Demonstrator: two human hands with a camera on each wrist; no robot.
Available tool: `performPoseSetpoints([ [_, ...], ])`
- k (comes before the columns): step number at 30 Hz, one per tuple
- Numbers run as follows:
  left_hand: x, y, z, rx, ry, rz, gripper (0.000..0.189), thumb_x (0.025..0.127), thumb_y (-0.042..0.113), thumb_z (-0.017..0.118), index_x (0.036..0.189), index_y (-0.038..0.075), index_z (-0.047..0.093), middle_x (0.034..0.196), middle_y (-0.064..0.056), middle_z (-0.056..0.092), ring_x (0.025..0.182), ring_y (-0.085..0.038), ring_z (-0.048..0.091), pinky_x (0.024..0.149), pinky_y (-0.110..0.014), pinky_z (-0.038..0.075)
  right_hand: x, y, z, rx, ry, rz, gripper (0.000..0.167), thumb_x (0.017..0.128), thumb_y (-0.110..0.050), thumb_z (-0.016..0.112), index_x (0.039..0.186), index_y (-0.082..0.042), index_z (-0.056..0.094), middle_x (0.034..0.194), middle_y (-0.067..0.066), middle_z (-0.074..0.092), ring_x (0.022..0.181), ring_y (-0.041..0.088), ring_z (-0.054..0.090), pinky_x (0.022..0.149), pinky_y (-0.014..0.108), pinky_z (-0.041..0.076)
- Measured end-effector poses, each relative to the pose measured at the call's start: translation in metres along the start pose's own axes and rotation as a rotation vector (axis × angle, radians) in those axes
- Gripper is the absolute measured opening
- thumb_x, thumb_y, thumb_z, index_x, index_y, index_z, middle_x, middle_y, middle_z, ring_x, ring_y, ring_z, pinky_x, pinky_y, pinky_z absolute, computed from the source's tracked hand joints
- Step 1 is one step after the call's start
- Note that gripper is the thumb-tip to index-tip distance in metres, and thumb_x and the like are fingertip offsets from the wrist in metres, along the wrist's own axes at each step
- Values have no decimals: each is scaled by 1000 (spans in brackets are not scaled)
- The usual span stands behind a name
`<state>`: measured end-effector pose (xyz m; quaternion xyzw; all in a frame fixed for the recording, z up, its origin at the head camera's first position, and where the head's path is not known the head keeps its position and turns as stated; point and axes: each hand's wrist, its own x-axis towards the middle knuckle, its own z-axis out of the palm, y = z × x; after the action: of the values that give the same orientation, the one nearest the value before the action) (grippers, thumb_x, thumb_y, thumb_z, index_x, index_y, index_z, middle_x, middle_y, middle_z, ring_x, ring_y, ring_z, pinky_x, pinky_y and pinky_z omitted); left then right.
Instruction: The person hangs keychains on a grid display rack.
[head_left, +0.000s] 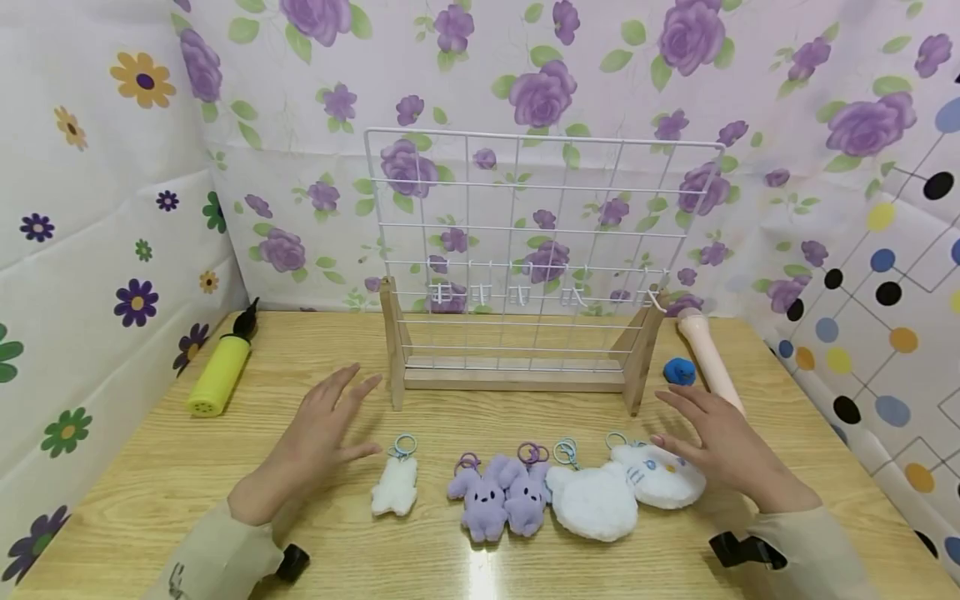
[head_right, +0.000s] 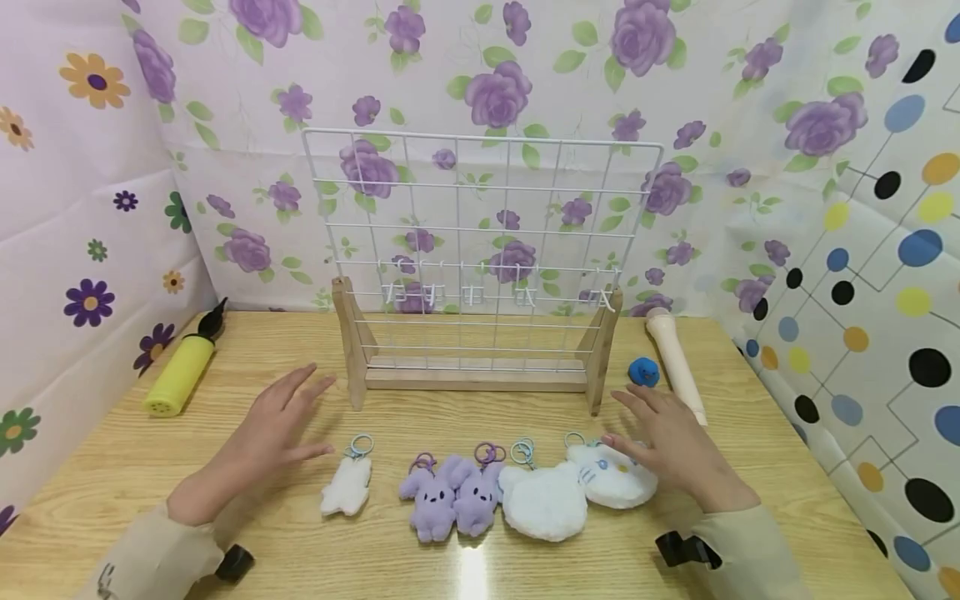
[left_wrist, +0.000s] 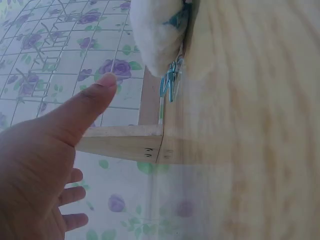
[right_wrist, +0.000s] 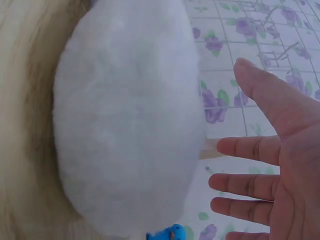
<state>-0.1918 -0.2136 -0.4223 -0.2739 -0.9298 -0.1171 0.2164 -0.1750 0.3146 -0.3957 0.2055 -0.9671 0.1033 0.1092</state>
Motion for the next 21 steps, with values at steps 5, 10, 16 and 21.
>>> performPoseSetpoints([
  [5, 5, -1, 2, -57, 56, -3, 90, 67, 33, 86, 141, 8, 41, 139, -28, 44, 124, -46, 46, 98, -64, 40, 0, -5, -5, 30, -19, 4, 63, 87, -44, 68, 135, -6, 53, 136, 20, 53, 121, 42, 50, 96, 60, 45],
  [10, 11, -2, 6, -156, 80, -44, 87, 70, 26, 85, 141, 6, 41, 137, -25, 46, 123, -43, 45, 98, -61, 43, 0, -9, -10, 47, -34, 9, 58, 88, -39, 68, 134, -7, 54, 134, 19, 55, 121, 41, 51, 96, 59, 45],
  [16, 19, -3, 11, -277, 90, -124, 81, 74, 19, 83, 141, 4, 41, 131, -23, 48, 117, -38, 48, 94, -55, 49, 4, -15, -15, 49, -31, -18, 50, 91, -36, 65, 130, -6, 57, 129, 17, 59, 119, 38, 55, 95, 56, 48],
  [21, 25, -5, 15, -377, 103, -178, 78, 76, 13, 81, 141, 2, 40, 129, -23, 49, 108, -34, 52, 84, -48, 52, 7, -20, -14, 34, -24, -60, 44, 91, -31, 66, 127, -6, 59, 124, 15, 62, 114, 35, 59, 90, 51, 53],
])
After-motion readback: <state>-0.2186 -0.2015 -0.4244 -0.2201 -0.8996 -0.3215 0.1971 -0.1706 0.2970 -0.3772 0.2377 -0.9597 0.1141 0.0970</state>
